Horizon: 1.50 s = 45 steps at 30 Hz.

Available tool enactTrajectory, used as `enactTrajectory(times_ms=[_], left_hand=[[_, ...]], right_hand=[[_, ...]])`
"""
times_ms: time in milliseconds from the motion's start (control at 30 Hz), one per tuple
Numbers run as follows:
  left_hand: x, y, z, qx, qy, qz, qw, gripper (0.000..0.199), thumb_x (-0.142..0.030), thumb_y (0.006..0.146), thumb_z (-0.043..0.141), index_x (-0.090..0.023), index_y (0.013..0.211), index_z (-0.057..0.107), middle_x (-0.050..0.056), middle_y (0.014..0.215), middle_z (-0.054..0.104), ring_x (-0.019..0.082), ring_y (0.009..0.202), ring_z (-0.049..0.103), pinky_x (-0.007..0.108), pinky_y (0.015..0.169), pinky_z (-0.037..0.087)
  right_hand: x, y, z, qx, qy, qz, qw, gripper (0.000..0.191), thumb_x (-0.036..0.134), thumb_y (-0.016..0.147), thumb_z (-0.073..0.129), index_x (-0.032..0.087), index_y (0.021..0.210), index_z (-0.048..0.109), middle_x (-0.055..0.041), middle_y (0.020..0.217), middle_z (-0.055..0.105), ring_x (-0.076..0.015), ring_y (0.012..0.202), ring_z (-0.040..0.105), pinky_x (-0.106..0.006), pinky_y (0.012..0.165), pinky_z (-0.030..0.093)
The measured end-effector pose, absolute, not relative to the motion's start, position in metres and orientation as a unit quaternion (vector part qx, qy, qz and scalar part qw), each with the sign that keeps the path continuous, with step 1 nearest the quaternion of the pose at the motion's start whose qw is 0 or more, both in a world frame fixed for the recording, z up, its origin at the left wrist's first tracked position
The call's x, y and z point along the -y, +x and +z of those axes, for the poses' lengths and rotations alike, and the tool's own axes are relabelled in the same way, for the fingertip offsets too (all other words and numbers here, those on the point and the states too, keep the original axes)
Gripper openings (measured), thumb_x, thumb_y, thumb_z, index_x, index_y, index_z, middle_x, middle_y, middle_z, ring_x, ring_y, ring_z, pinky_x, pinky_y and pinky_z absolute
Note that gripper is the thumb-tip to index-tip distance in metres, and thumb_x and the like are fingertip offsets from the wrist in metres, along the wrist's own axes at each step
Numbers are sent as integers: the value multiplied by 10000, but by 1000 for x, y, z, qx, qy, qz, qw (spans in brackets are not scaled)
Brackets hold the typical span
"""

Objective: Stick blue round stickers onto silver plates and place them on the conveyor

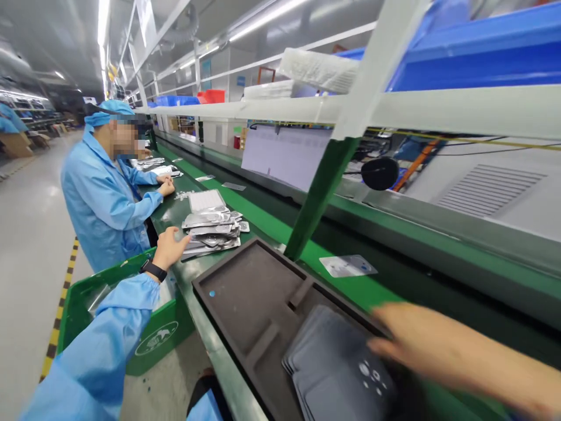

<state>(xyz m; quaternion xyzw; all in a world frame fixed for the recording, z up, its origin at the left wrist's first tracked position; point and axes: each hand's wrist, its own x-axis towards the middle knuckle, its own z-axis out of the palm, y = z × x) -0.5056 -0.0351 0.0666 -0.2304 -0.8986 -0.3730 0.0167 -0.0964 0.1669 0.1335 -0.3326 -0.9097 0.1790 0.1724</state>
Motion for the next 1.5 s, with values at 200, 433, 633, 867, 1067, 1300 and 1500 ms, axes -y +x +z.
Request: enactTrajectory(times_ms=[200, 433, 633, 867, 1067, 1300, 1500], left_hand=[[11, -545, 59, 897, -240, -370, 5, 765, -554, 717, 670, -181, 1346, 445, 211, 1391, 455, 338, 1384, 348, 434, 1090, 315], [-15, -554, 33, 911, -263, -311, -58, 935, -622, 655, 705, -250, 1434, 346, 207, 1492, 344, 376, 1415, 287, 476, 1110, 264], [-28, -550, 28, 926, -279, -254, -38, 952, -628, 614, 728, -239, 1409, 377, 217, 1442, 392, 387, 1379, 338, 488, 1099, 261], [-30, -557, 28, 914, -271, -296, -62, 1018, -679, 586, 730, -269, 1436, 349, 192, 1511, 299, 375, 1436, 238, 479, 1122, 230], [-31, -561, 26, 901, -315, -288, -80, 931, -697, 568, 729, -259, 1349, 474, 173, 1497, 335, 364, 1445, 215, 469, 1137, 206], [-33, -556, 28, 901, -326, -272, -88, 934, -595, 513, 813, -209, 1296, 483, 203, 1504, 264, 373, 1428, 235, 436, 1135, 216], [-35, -549, 23, 895, -337, -283, -78, 813, -583, 538, 808, -237, 1203, 493, 159, 1487, 277, 347, 1428, 232, 434, 1126, 237]], right_hand=[[-184, -367, 178, 964, -256, 66, 2, 514, 602, 778, 598, 167, 1034, 700, -150, 1060, 712, -312, 980, 655, -351, 804, 481], [-231, -504, 118, 917, -378, 122, 24, 873, 666, 870, 431, 60, 1489, 319, -244, 1489, 387, -350, 1318, 447, -373, 1026, 375], [-246, -538, 78, 958, -248, 141, -31, 839, 717, 823, 471, 211, 1485, 381, -121, 1580, 272, -351, 1410, 296, -400, 1119, 254], [-233, -516, 67, 970, -203, 128, -27, 715, 654, 827, 540, 216, 1392, 520, -138, 1480, 431, -302, 1280, 488, -353, 1064, 337], [-245, -508, 75, 950, -272, 150, 24, 682, 688, 877, 403, 158, 1225, 654, -151, 1277, 628, -299, 1127, 606, -309, 913, 442], [-258, -513, 68, 911, -360, 201, -30, 751, 704, 768, 574, 103, 1213, 649, -179, 1169, 681, -299, 1059, 637, -303, 816, 471], [-247, -503, 78, 912, -367, 184, -16, 575, 642, 741, 640, 168, 1057, 719, -119, 918, 736, -300, 913, 677, -310, 671, 496]])
